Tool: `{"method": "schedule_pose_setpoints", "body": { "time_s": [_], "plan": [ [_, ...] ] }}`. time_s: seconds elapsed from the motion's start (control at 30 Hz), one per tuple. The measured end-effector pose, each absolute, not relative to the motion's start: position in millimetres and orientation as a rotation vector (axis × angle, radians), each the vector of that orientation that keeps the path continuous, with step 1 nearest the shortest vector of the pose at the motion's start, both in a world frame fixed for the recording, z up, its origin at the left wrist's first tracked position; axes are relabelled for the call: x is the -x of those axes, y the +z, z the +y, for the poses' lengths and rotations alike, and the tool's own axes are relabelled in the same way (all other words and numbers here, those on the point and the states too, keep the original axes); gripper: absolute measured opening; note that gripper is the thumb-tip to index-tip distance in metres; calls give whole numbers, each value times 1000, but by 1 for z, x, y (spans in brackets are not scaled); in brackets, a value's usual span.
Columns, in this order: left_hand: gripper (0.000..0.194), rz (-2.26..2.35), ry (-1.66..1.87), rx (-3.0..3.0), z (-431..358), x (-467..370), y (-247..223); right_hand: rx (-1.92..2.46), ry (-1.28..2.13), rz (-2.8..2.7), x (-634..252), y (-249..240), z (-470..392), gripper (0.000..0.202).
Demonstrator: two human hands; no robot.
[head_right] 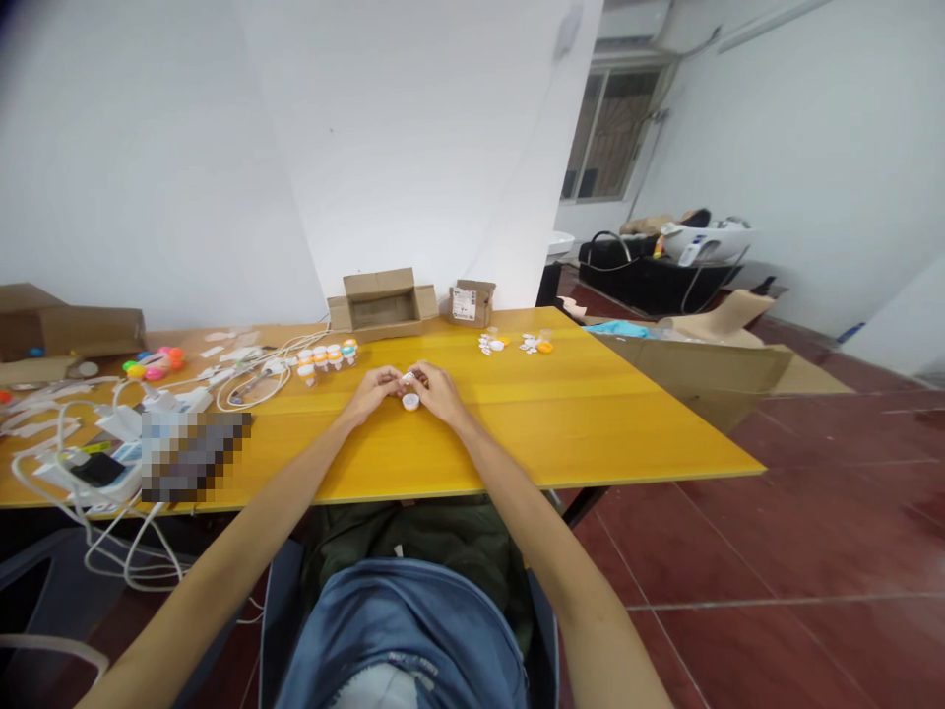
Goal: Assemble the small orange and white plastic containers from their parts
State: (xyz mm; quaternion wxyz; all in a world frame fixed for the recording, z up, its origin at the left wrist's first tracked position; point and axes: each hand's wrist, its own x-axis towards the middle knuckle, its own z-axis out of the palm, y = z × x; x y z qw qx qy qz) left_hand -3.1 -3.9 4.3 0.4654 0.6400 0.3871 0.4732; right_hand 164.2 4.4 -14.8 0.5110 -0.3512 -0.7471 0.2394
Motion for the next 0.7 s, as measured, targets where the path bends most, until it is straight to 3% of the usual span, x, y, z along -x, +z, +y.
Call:
{"method": "schedule_pose_setpoints", "body": {
  "time_s": [0.37, 0.7],
  "plan": [
    [23, 892, 1161, -1596, -5, 2, 5, 822, 600, -1796, -167, -8, -1, 7],
    [32, 858, 1180, -1670, 0, 2, -1, 747, 602, -1800, -169, -8, 1, 23]
  ]
}}
